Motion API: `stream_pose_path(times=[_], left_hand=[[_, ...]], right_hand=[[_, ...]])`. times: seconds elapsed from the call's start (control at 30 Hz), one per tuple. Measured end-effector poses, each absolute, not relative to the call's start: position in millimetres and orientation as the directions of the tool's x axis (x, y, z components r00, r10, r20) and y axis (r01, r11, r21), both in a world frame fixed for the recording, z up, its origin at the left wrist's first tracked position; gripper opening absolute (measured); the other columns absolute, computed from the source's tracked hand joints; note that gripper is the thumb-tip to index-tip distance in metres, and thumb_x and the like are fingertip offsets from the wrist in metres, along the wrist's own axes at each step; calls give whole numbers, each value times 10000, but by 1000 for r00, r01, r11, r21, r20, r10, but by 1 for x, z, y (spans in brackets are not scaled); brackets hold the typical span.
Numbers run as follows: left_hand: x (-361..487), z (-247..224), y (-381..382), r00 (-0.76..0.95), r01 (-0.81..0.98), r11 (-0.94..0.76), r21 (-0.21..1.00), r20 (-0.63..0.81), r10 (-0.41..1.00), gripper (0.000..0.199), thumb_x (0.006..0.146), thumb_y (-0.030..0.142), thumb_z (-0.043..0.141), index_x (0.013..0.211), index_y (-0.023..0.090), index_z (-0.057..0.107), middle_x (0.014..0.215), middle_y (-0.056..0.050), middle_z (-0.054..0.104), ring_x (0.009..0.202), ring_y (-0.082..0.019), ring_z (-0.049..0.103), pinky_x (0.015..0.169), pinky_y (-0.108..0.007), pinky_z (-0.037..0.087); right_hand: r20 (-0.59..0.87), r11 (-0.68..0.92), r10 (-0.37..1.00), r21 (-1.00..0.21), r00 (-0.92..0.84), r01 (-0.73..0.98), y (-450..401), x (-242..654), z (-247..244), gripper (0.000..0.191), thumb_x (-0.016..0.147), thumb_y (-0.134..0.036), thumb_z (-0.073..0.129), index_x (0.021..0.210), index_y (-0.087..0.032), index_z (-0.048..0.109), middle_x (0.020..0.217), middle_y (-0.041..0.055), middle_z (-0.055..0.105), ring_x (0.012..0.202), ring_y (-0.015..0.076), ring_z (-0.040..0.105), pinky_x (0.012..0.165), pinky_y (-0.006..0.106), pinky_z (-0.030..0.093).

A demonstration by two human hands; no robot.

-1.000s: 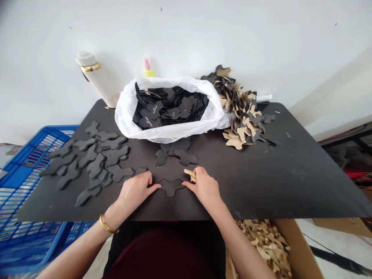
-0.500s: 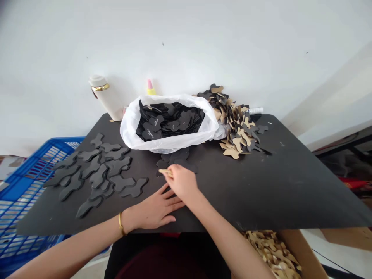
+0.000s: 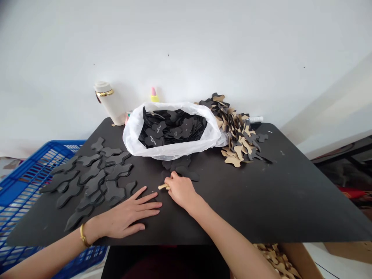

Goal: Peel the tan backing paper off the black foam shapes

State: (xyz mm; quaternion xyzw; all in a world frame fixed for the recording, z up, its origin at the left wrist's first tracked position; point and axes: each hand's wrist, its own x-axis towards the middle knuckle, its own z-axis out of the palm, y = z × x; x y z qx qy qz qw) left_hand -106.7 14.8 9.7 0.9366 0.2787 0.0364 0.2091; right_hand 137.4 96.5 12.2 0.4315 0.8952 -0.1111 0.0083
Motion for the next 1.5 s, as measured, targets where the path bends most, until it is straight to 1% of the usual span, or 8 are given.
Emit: stream_pose_path(times=[0.17, 0.3, 0.5, 0.83, 1.03, 1.17, 1.33, 1.5], left_hand=[[-112, 11, 18, 828, 543, -783, 303, -37, 560, 650, 959, 261, 498, 1542, 303, 214, 1548, -10, 389, 1471, -217, 268, 1230, -501, 104], [-111, 1, 18, 823, 551, -815, 179, 46, 566, 652, 960, 292, 505, 1539, 329, 209, 1527, 4, 416, 1427, -200, 369, 1220, -430, 199], [-125, -18, 27, 774, 627, -779, -21, 131, 619, 619, 953, 305, 481, 1527, 370, 259, 1518, 33, 421, 1383, -245, 440, 1234, -481, 100], [-81, -1, 31, 590, 743, -661, 107, 362, 722, 603, 949, 241, 503, 1519, 231, 305, 1548, -107, 390, 1428, -305, 360, 1159, -543, 318], [7, 12, 24, 322, 627, -563, 539, 479, 817, 297, 949, 122, 477, 1203, 226, 588, 1239, -85, 654, 1163, -207, 603, 989, -368, 520], [47, 16, 30, 406, 718, -580, 386, 445, 799, 408, 902, 125, 518, 1307, 175, 518, 1412, -131, 535, 1297, -289, 493, 1006, -452, 492], [47, 12, 30, 501, 774, -625, 104, 503, 704, 311, 938, 117, 495, 1209, 231, 599, 1440, -100, 518, 1366, -305, 408, 1047, -496, 381], [33, 18, 33, 407, 686, -638, 350, 543, 735, 183, 943, 129, 513, 994, 227, 659, 1086, -45, 705, 1065, -216, 602, 932, -381, 459]], right_hand=[[-93, 623, 731, -313, -676, 717, 77, 178, 14, 186, 884, -190, 538, 989, -263, 673, 1144, 6, 628, 797, 130, 647, 691, 236, 446], [104, 403, 912, -412, -397, 817, 92, 233, 12, 313, 867, -142, 501, 1122, -249, 647, 1116, 26, 663, 939, 158, 640, 836, 252, 466], [129, -110, 983, -164, 132, 980, 163, 335, 0, 368, 915, -305, 505, 1257, -200, 589, 1203, 112, 619, 956, 228, 644, 752, 298, 466], [-17, 70, 997, -122, -72, 990, 179, 346, 8, 172, 831, -314, 629, 975, -224, 657, 992, 48, 688, 852, 190, 639, 642, 238, 390], [122, 83, 992, -573, -15, 816, 114, 284, 15, 246, 847, -457, 589, 780, -221, 601, 691, -6, 627, 644, 148, 563, 589, 231, 383], [-206, -210, 978, -938, 43, 275, 83, 238, 12, 400, 748, -545, 668, 650, -217, 461, 532, -58, 446, 453, 87, 362, 429, 212, 270], [-473, -502, 860, -852, -192, -147, 75, 210, 7, 462, 652, -458, 763, 577, -213, 379, 475, -105, 329, 416, 32, 210, 397, 185, 159], [-366, -365, 917, -930, -160, 39, 66, 212, 8, 351, 787, -507, 648, 687, -176, 585, 489, -78, 385, 419, 64, 305, 402, 196, 248]])
